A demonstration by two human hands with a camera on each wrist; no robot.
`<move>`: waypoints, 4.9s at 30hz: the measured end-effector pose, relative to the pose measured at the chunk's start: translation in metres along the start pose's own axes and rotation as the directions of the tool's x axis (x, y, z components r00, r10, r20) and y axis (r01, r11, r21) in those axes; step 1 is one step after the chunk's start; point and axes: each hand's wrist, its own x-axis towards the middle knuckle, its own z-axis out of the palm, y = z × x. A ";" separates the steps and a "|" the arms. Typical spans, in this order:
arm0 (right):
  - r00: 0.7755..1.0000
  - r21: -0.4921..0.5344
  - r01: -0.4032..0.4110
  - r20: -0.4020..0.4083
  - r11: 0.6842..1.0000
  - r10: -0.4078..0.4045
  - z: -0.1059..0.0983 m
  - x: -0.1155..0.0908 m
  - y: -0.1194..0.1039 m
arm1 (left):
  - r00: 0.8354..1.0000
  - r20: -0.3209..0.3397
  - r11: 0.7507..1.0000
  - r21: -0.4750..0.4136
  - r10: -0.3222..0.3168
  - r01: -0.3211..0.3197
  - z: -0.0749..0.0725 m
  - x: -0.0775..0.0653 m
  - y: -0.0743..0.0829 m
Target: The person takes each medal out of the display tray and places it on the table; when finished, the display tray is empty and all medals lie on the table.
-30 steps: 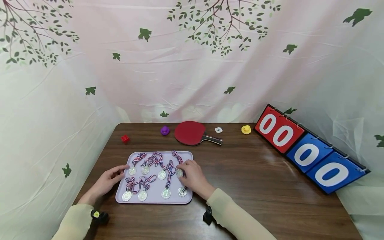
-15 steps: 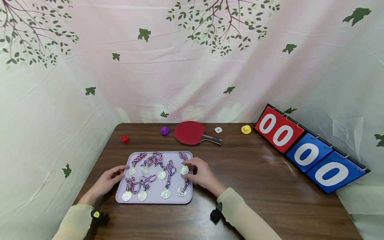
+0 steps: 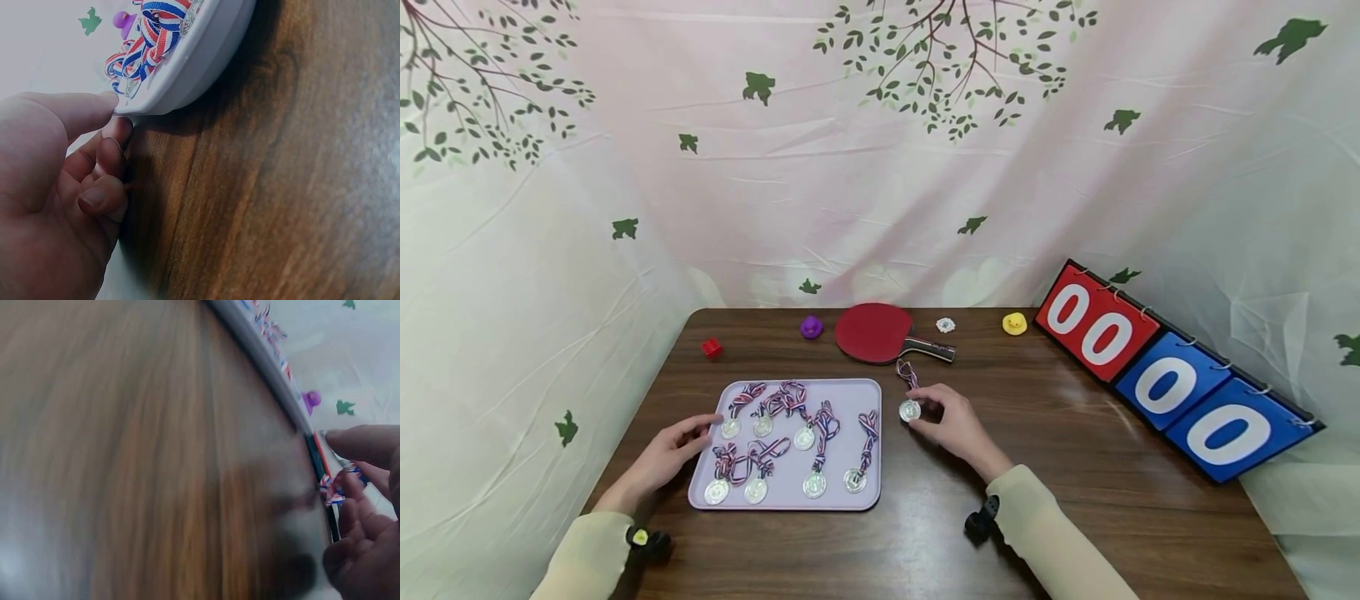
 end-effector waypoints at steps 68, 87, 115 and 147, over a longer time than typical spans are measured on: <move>0.945 -0.579 0.314 0.267 0.753 -0.189 0.082 -0.033 -0.085 | 1.000 0.009 0.999 -0.031 -0.019 0.019 0.000 -0.001 -0.006; 0.961 -0.487 0.276 0.136 0.829 -0.240 0.080 -0.034 -0.081 | 1.000 0.013 1.000 -0.023 -0.003 0.003 0.001 -0.002 -0.005; 0.977 -0.268 0.150 0.186 0.952 -0.102 0.069 -0.024 -0.074 | 0.999 0.006 0.999 -0.039 0.037 -0.037 0.000 -0.005 0.000; 0.988 0.030 -0.042 -0.150 0.999 0.046 -0.033 -0.031 0.004 | 1.000 0.026 0.999 -0.042 -0.014 0.015 0.001 -0.004 -0.003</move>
